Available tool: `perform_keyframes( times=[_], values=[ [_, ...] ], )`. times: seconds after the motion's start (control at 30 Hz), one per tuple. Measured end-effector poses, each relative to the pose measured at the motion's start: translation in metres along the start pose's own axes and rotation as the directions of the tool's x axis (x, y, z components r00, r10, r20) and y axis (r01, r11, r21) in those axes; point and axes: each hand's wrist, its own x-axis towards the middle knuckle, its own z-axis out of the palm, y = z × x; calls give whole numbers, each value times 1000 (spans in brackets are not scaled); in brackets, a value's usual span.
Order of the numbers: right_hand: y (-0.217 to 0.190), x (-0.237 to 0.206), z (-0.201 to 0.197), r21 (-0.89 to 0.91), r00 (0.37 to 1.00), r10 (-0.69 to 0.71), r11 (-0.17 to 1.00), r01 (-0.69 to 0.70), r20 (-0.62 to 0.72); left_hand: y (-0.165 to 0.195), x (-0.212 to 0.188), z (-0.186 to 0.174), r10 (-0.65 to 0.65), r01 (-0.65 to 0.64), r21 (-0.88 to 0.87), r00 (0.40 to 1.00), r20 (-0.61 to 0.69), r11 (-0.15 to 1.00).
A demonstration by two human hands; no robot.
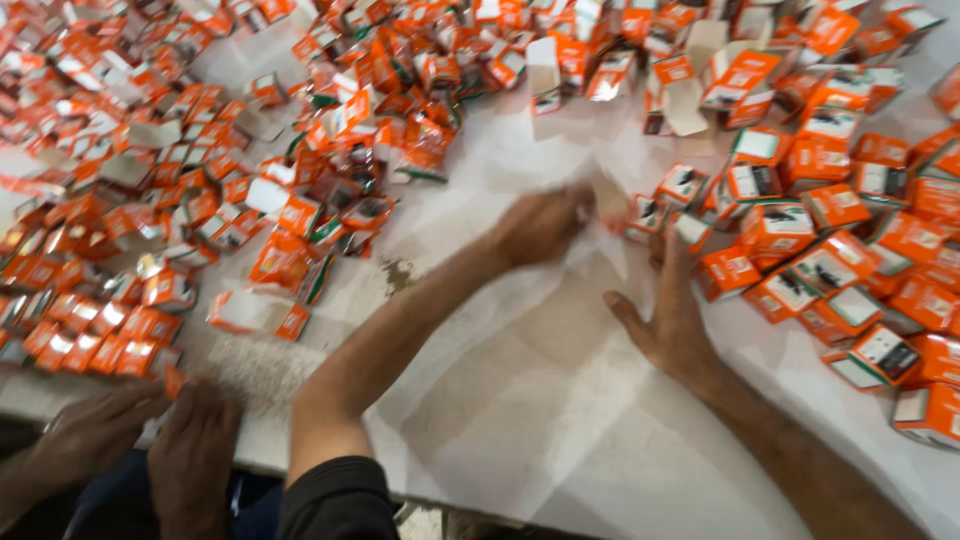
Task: The person picks up small plastic-wrapped items from a large pile on the table and inserts them into small orange cardboard boxes, folding the boxes closed and pushing finished boxes back into the pile. The person repeats this packing cycle continuously while other workers handle boxes nearby.
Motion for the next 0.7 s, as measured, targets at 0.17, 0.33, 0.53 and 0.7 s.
perform_keyframes(
  times=[0.17,0.33,0.53,0.7],
  values=[
    [8,-3,7,-22,903,294,953,-303,315,87,-71,-39,-26,46,-99,981,192,994],
    [3,0,11,-236,839,339,937,-259,425,73,-87,-76,-256,270,-150,961,107,951],
    [-10,10,25,-231,913,149,971,-62,379,-14,-114,-153,-423,604,561,797,-431,566],
    [-3,18,42,-164,917,175,979,-122,359,-69,-130,-148,-678,555,751,707,-200,358]
  ],
)
